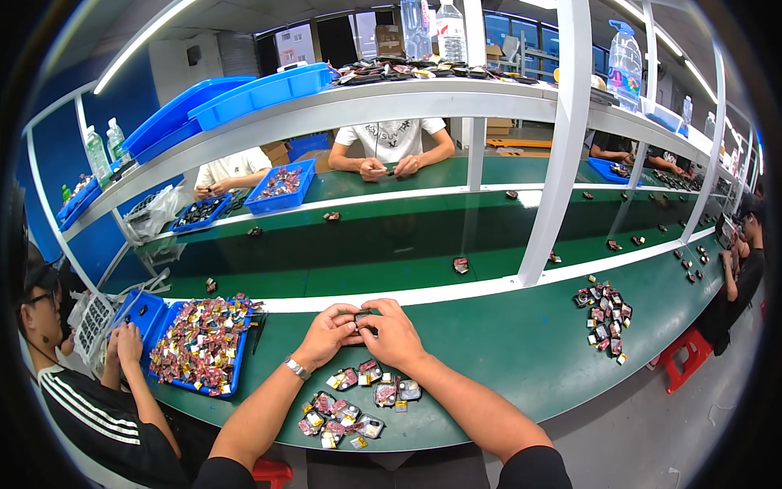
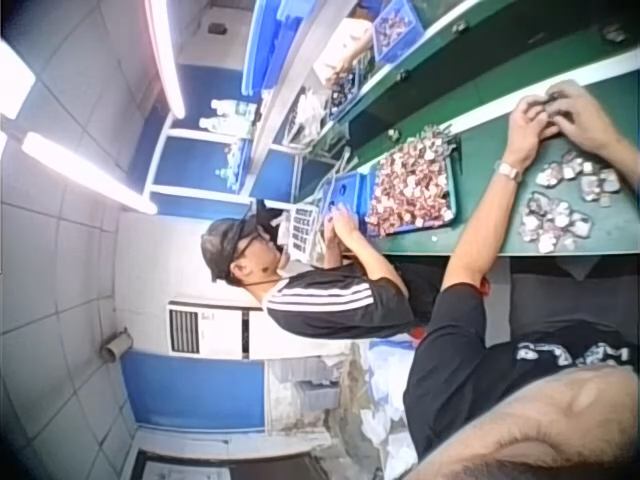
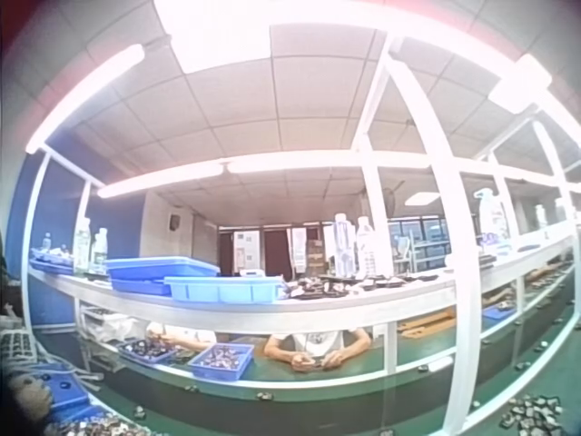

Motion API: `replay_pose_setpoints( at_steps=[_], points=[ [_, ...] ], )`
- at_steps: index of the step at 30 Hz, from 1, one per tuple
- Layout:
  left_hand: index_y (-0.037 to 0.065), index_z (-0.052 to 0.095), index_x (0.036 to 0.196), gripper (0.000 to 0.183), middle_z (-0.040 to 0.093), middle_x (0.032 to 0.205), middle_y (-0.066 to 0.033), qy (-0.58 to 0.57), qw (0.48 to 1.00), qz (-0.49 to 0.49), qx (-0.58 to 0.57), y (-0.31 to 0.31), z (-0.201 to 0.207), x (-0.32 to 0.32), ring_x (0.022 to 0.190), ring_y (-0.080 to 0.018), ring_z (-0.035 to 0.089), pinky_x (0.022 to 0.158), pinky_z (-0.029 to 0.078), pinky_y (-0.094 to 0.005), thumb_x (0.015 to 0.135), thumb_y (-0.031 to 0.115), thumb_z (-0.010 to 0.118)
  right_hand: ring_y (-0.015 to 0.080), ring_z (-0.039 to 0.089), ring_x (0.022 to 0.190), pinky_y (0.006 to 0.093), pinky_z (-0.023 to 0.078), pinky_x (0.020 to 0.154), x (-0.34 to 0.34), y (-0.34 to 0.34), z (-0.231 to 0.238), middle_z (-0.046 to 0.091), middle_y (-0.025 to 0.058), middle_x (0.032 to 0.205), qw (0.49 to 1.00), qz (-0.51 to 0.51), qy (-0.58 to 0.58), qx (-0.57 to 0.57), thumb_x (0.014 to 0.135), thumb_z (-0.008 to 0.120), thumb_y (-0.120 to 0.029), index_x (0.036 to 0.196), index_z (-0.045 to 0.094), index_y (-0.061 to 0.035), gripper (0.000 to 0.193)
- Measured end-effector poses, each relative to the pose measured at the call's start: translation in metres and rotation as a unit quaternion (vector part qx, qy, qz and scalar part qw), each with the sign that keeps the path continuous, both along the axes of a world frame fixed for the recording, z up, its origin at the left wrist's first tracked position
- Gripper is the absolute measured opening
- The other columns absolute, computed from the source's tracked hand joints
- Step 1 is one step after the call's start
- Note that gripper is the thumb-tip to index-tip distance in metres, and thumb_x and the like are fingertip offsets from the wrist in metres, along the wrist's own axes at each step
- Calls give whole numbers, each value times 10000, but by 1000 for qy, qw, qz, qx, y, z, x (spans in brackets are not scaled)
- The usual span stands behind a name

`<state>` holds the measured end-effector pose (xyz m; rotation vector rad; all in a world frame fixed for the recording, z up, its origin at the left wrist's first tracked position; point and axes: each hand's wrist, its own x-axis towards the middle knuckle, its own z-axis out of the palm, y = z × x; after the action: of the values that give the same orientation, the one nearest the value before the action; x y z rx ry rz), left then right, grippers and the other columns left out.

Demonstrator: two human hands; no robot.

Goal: Sorting small colorful plastic components on a conveyor belt at an assembly line.

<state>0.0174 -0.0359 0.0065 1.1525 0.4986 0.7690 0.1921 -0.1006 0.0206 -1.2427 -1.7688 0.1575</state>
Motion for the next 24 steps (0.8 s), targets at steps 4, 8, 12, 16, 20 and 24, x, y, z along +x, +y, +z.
replay_pose_setpoints(
  at_steps=[4, 8, 12, 16, 20, 24],
  points=[
    [-2, 490, 1200, 251, 618, 1117, -127, 0, 1000, 7, -8, 1, -1, 0, 1002, -192, 647, 868, 583, -316, 951, -23, 502, 290, 552, 1116, 375, 456, 962, -2, -1, 0, 627, 91, 1142, 1000, 3, 0, 6, 771, 678, -91, 864, 729, -77, 107],
    [-13, 498, 1186, 243, 618, 1103, -129, 5, 1000, 28, -6, 0, 0, 1, 998, -195, 648, 850, 591, -323, 943, -14, 515, 289, 553, 1115, 376, 454, 964, -3, -1, -3, 630, 92, 1140, 1000, 2, 4, 2, 767, 678, -90, 869, 729, -74, 116],
    [-15, 496, 1186, 239, 617, 1102, -135, 2, 1000, 28, -3, 1, -2, 1, 1007, -202, 647, 853, 591, -333, 947, -12, 505, 287, 556, 1108, 382, 456, 954, -8, 0, -7, 633, 91, 1134, 999, -25, 32, 9, 779, 678, -88, 878, 727, -70, 113],
    [-15, 495, 1186, 235, 615, 1108, -137, -3, 1000, 24, -5, 1, -1, 1, 1013, -208, 646, 862, 588, -341, 950, -17, 494, 285, 566, 1090, 383, 465, 936, -10, 0, -7, 640, 87, 1115, 998, -40, 50, 13, 789, 682, -86, 882, 725, -65, 104],
    [-5, 487, 1188, 236, 620, 1106, -137, -7, 1000, 17, -2, 1, -2, 1, 1010, -210, 649, 870, 584, -348, 953, -10, 502, 283, 571, 1080, 382, 470, 928, -11, 0, -10, 643, 85, 1106, 998, -36, 56, 16, 785, 690, -87, 881, 727, -67, 105],
    [2, 479, 1199, 252, 627, 1099, -134, -8, 1000, 14, -3, -2, 3, 2, 1014, -209, 649, 878, 580, -355, 951, -3, 520, 285, 568, 1091, 385, 467, 939, -9, 2, -13, 642, 83, 1117, 997, -33, 72, 8, 783, 698, -93, 891, 729, -73, 114]
  ],
)
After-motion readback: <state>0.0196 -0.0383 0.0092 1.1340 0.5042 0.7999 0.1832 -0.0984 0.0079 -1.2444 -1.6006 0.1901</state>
